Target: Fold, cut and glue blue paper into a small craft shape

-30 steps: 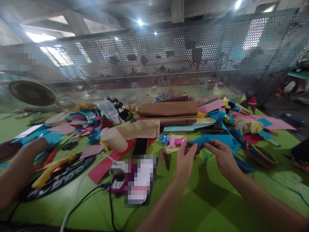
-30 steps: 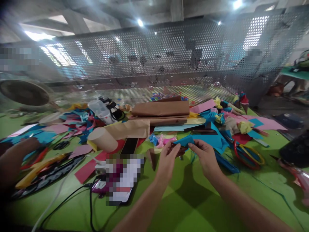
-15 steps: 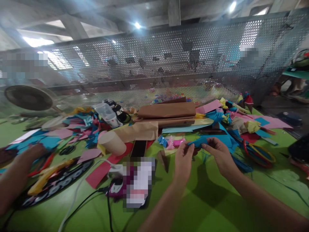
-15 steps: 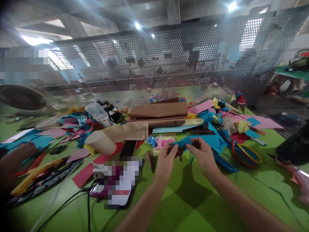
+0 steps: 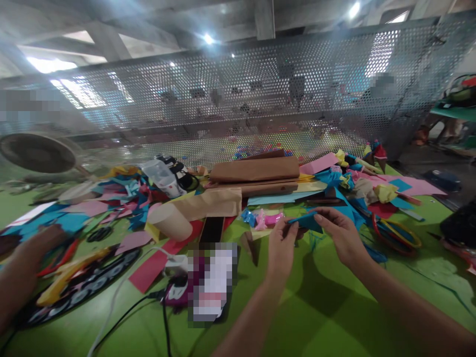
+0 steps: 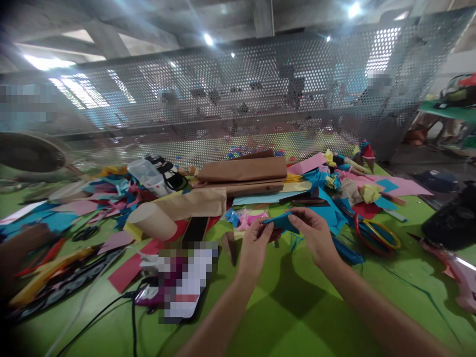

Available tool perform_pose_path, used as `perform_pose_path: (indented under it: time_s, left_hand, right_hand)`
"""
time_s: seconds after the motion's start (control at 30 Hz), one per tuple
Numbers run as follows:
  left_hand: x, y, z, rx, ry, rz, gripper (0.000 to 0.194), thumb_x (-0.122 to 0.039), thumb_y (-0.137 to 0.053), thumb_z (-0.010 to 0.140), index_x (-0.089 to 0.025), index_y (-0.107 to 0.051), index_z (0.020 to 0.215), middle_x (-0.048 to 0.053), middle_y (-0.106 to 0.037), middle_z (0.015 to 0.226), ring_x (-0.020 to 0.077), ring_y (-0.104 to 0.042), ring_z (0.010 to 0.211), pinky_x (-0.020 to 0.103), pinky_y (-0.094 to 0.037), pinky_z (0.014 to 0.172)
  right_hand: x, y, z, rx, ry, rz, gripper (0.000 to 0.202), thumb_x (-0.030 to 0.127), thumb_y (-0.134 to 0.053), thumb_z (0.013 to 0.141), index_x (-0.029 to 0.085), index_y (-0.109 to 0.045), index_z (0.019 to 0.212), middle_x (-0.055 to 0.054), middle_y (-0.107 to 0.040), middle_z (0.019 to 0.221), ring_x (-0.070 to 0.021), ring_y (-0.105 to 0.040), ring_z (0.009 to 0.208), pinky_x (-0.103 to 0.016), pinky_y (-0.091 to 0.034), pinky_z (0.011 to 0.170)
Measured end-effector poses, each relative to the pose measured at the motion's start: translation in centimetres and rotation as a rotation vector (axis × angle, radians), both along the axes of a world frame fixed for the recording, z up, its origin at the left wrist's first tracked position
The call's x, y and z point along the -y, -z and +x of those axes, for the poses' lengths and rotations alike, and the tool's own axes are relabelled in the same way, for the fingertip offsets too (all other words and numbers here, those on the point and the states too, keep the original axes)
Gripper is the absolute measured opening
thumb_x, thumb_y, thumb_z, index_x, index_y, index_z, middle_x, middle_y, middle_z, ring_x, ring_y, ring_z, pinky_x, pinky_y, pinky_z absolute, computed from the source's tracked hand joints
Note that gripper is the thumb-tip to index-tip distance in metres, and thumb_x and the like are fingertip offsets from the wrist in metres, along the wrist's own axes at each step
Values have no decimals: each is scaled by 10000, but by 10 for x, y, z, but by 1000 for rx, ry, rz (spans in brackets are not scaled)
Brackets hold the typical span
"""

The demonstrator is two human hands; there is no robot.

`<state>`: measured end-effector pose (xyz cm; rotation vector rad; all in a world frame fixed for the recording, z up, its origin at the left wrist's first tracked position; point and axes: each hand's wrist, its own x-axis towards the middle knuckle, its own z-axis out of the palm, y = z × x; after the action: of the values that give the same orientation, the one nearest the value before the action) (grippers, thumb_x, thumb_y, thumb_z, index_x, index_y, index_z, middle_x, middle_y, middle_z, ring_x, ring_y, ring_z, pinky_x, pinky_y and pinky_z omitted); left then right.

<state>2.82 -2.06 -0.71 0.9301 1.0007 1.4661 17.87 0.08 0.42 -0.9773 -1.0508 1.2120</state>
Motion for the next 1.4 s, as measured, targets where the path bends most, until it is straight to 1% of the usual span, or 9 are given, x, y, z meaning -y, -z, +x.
perform_pose_path:
  time_s: [0.2, 0.5, 0.63, 0.87, 0.97, 1.13, 1.2, 1.4]
  left_hand:
    - [1, 1, -1, -29, 20, 11, 191, -339, -713, 843, -179, -667, 937, 18, -694, 821, 157, -709, 746, 288, -548, 757]
    - [2, -2, 0, -34, 23, 2, 195, -331, -723, 837, -169, -669, 931, 25, -696, 823, 161, -717, 740, 278, -546, 740]
    - [2, -2, -1, -42, 36, -9, 205, -335, -715, 840, -164, -667, 943, 30, -705, 843, 166, -722, 758, 283, -550, 754]
    - [2, -2, -1, -12, 40, -11, 196, -324, -722, 825, -168, -661, 926, 16, -694, 837, 157, -718, 743, 273, -547, 738]
    - [1, -2, -1, -7, 36, -9, 188, -319, -718, 827, -170, -663, 928, 16, -696, 844, 153, -715, 743, 280, -549, 752]
    - [1, -2, -2, -26, 44, 26, 168, -304, -707, 836, -169, -668, 927, 31, -720, 862, 155, -710, 747, 290, -551, 766]
    - [1, -2, -2, -49, 53, 48, 160, -298, -705, 839, -167, -675, 926, 39, -728, 858, 161, -707, 753, 291, -550, 762]
    - [1, -2, -2, -69, 61, 75, 152, -296, -711, 831, -166, -680, 904, 34, -713, 814, 161, -691, 742, 281, -538, 737]
  right_hand:
    - [-1, -2, 1, 11, 27, -3, 301, 469, -888, 634, 258, -772, 815, -7, -724, 805, -177, -606, 749, -329, -483, 748]
    - [-2, 1, 2, -2, 30, 6, 296, 453, -896, 628, 252, -773, 808, -8, -716, 807, -173, -602, 765, -318, -474, 750]
    - [-2, 1, 1, -10, 35, -2, 304, 442, -903, 623, 240, -770, 806, -1, -704, 794, -154, -590, 752, -295, -466, 739]
    - [-2, 0, 1, -14, 32, 8, 290, 439, -896, 633, 237, -763, 793, 5, -696, 773, -146, -583, 738, -281, -463, 719]
    - [-2, 0, 2, 0, 9, 16, 279, 428, -885, 656, 236, -766, 820, 2, -697, 789, -147, -587, 739, -285, -470, 721]
    - [-4, 4, 5, 12, -90, 12, 323, 404, -886, 678, 244, -784, 940, -10, -728, 882, -154, -622, 788, -285, -483, 745]
    - [-4, 6, 5, 30, -103, 21, 304, 398, -887, 682, 241, -785, 922, -9, -730, 873, -156, -626, 796, -284, -481, 752]
    - [-5, 10, 6, 64, -80, 40, 260, 408, -877, 702, 225, -773, 854, -3, -714, 814, -157, -610, 764, -287, -465, 729]
